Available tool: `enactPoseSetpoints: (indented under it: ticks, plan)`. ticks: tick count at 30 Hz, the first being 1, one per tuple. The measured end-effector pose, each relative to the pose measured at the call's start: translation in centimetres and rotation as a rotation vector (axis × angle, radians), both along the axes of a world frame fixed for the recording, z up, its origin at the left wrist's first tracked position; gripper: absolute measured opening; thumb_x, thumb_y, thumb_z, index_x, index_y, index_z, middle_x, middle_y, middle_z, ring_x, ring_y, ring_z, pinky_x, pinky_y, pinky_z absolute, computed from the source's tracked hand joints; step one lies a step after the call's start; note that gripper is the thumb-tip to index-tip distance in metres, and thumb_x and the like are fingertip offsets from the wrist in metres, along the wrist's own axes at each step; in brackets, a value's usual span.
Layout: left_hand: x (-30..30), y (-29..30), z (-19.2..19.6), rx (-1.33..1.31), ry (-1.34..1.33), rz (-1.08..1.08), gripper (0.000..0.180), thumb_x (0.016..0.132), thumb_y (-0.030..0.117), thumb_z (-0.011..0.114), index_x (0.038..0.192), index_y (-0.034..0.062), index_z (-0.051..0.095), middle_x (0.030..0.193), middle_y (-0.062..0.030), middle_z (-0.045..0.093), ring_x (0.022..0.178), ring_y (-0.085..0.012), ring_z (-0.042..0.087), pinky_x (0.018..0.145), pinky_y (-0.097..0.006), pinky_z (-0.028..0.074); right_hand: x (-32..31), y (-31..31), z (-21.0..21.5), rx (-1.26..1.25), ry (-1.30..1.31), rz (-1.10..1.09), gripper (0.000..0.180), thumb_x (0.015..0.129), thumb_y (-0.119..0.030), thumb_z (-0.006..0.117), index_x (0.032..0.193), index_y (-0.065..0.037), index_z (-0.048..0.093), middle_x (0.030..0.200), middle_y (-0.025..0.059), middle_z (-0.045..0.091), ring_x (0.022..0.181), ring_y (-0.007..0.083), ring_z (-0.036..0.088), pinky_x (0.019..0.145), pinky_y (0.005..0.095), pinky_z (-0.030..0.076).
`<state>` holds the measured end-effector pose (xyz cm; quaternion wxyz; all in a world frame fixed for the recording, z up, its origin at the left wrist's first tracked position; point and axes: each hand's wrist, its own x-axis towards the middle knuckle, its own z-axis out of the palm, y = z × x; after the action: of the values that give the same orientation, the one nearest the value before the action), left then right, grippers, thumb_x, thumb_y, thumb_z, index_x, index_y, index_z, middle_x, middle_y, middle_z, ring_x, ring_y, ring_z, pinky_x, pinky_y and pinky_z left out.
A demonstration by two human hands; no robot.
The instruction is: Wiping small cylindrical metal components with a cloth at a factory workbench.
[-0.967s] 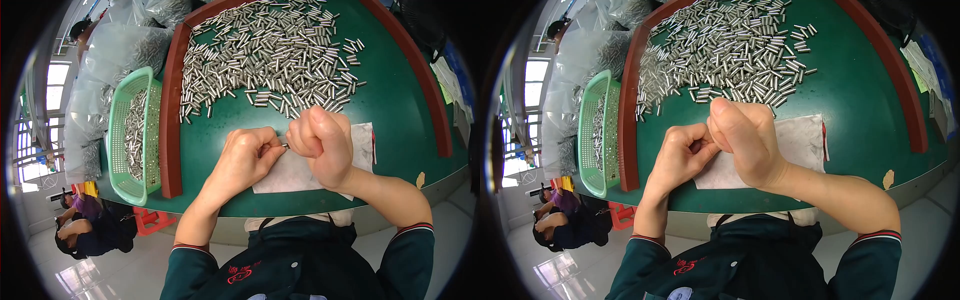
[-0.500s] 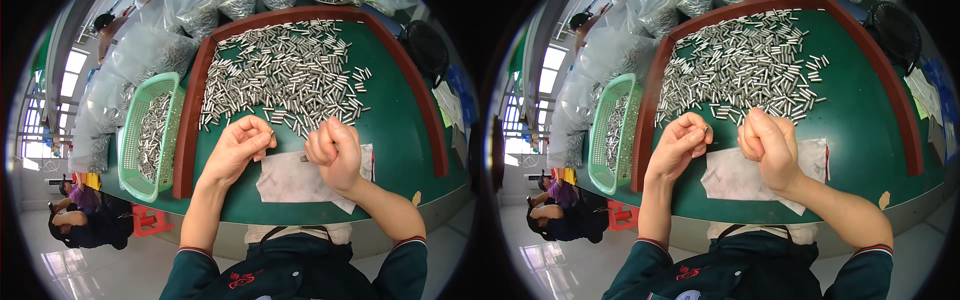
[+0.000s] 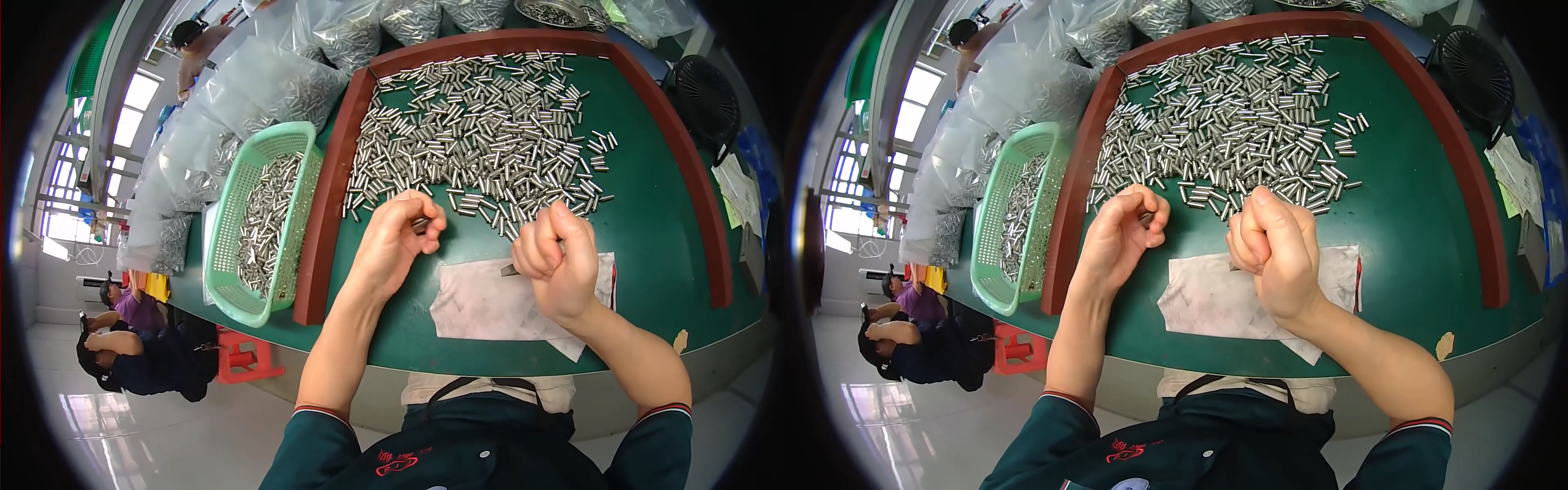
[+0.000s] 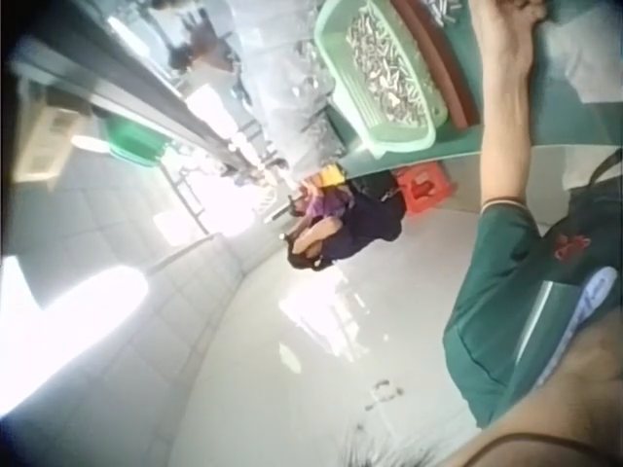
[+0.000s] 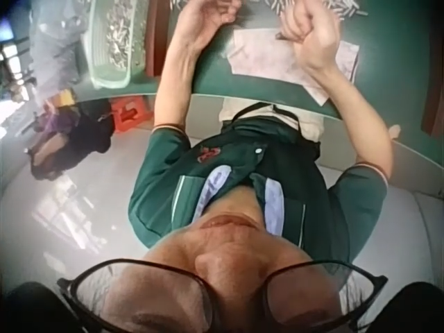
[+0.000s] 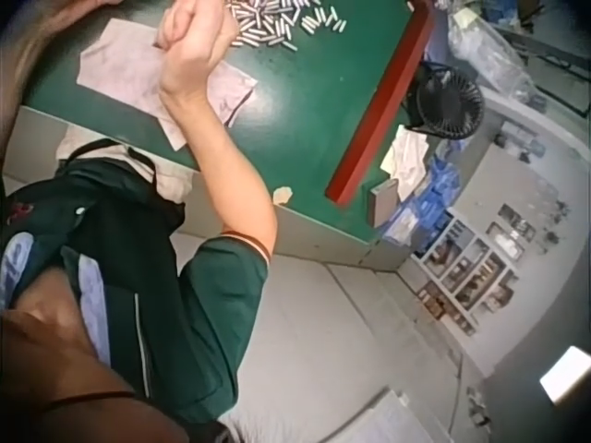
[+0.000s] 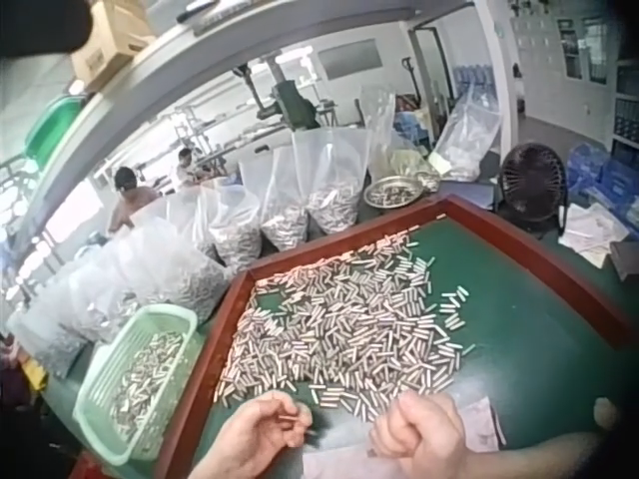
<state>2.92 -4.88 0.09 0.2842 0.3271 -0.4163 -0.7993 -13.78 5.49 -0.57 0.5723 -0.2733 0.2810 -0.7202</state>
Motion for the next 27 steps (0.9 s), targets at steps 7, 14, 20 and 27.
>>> enactPoseSetpoints:
  ticks: [7,14,20,27]
  plan:
    - [-0.5,-0.4,-1.6,-1.314,-0.758,0.116,0.018,0.069,-0.003,0.059,0.085,0.0034,0.060,0.060,-0.0018,0.045,0.049,-0.0092,0.041,0.046,-0.024,0.034,0.2,-0.1,0.2,0.015,-0.011,-0.017,0.042,0.089,-0.023,0.032,0.050,-0.010,0.027,0.042,-0.0011,0.026,0.039,0.0070,0.018,0.038,0.0231,0.016]
    - [-0.7,-0.5,-1.4,-1.384,-0.825,0.005,0.018,0.067,-0.001,0.062,0.084,0.0037,0.060,0.062,-0.0077,0.047,0.051,-0.0180,0.046,0.050,-0.029,0.039,0.0,-0.2,0.0,0.033,-0.047,-0.017,0.042,0.089,-0.024,0.032,0.050,-0.010,0.028,0.042,-0.0012,0.026,0.039,0.0068,0.018,0.037,0.0229,0.015]
    - [-0.6,-0.9,-1.5,-1.511,-0.808,-0.014,0.013,0.068,0.002,0.062,0.080,0.0029,0.059,0.063,-0.0087,0.047,0.056,-0.0224,0.047,0.052,-0.031,0.039,-0.1,-0.3,0.1,0.037,-0.053,-0.016,0.042,0.089,-0.025,0.032,0.050,-0.010,0.027,0.042,-0.0014,0.025,0.038,0.0068,0.018,0.037,0.0228,0.015]
    - [-0.2,-0.2,-0.5,-0.828,-0.570,-0.073,0.007,0.077,0.006,0.058,0.077,0.0010,0.053,0.068,0.0000,0.052,0.060,-0.0079,0.045,0.052,-0.023,0.037,-0.1,-0.3,0.2,0.044,-0.047,-0.033,0.042,0.089,-0.024,0.032,0.050,-0.010,0.027,0.042,-0.0012,0.025,0.038,0.0067,0.018,0.037,0.0228,0.015]
